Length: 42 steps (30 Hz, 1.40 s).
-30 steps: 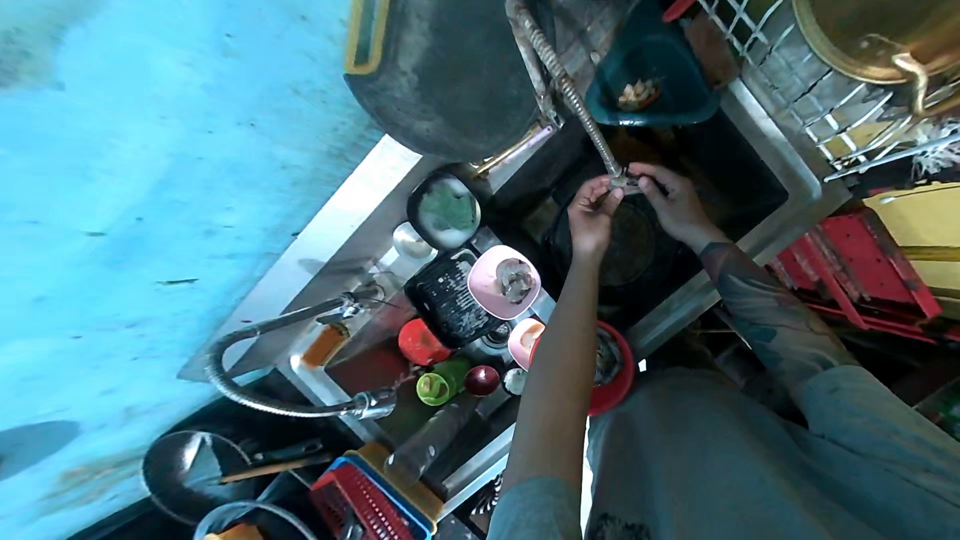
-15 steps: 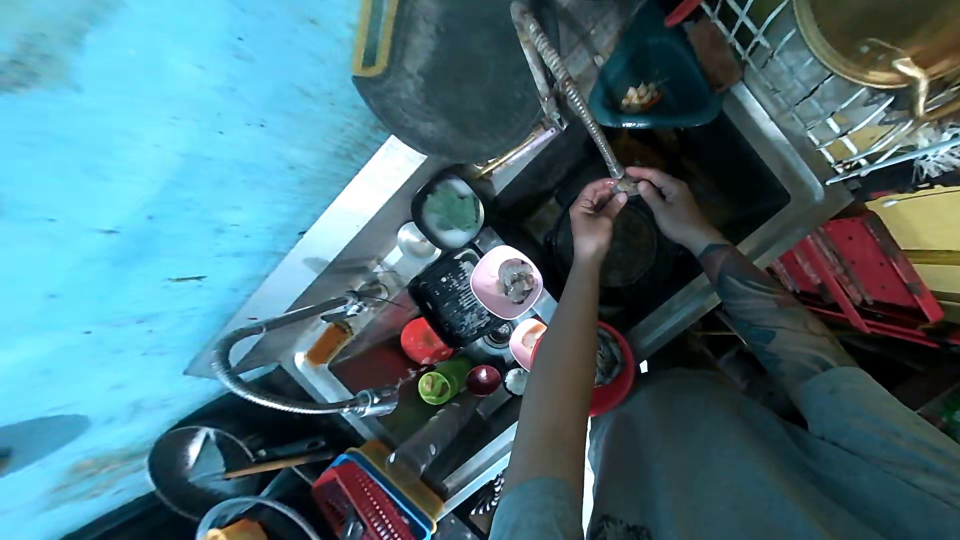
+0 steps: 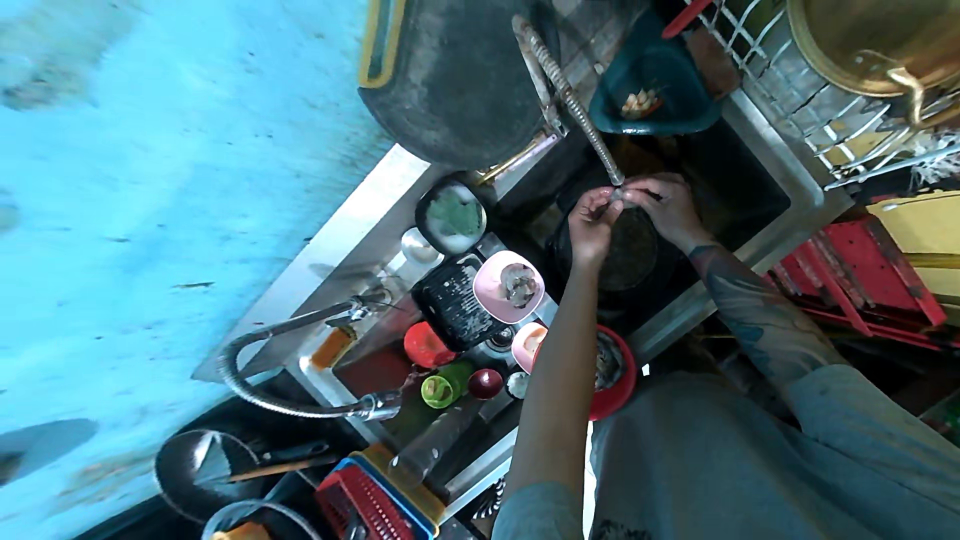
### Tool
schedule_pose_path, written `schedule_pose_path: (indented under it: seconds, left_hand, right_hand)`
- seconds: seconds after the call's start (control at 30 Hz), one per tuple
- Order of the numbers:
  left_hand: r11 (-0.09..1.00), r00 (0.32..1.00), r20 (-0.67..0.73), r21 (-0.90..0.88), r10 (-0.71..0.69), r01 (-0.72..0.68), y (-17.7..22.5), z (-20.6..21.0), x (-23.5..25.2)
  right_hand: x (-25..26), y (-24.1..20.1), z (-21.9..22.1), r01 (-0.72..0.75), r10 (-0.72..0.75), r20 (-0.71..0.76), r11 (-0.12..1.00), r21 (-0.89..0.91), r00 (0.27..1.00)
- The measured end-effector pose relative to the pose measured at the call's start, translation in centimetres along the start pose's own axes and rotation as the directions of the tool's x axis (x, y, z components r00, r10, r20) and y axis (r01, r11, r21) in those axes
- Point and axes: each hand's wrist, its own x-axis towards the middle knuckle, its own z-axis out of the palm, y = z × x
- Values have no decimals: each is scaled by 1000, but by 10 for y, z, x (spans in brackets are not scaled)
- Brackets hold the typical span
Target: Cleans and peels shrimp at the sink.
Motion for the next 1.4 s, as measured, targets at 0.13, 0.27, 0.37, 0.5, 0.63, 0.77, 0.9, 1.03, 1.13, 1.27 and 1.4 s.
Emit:
schedule_pose_path:
  seconds: [0.13, 0.27, 0.37, 0.5, 0.63, 0.77, 0.9, 1.03, 1.13, 1.27, 1.4]
  left_hand:
    - [1000, 1000, -18, -14, -11, 11, -3, -3, -1]
    - [994, 998, 27, -92, -53, 56, -5, -4, -2]
    - [979, 995, 63, -186, -76, 87, -7, -4, -1]
    - [960, 991, 89, -251, -100, 120, -4, 1, 0]
    - [948, 988, 79, -283, -131, 148, -1, 2, 0]
    - [952, 982, -11, -249, -188, 179, 3, -9, -7]
    - [966, 966, -105, -140, -235, 219, 15, -28, -16]
    - [980, 966, -167, -10, -198, 199, 27, -41, -22]
    - [950, 979, -178, 279, -95, 143, 42, -63, -30]
    - [965, 980, -157, 212, -121, 153, 66, -99, -50]
    - [979, 968, -168, 58, -184, 196, 64, -111, -65]
  right_hand:
    - [0, -2, 0, -149, 154, -8, 968, 201, 988]
    - [-1, -1, 2, -189, 182, 50, 930, 315, 982]
    - [0, -7, -1, -198, 171, 111, 923, 331, 979]
    - [-2, -10, -6, -205, 170, 123, 898, 390, 978]
    - [-3, -11, -10, -235, 222, 79, 889, 393, 972]
    - [-2, -4, -6, -247, 228, 96, 915, 318, 969]
    - [0, -10, 10, -433, 329, 326, 837, 335, 886]
    - [-2, -14, 27, -377, 244, 344, 837, 398, 907]
    - [3, -9, 35, -409, 351, 212, 820, 401, 912]
    - [8, -4, 44, -535, 450, 305, 780, 324, 840]
    - [1, -18, 62, -455, 335, 444, 868, 197, 831]
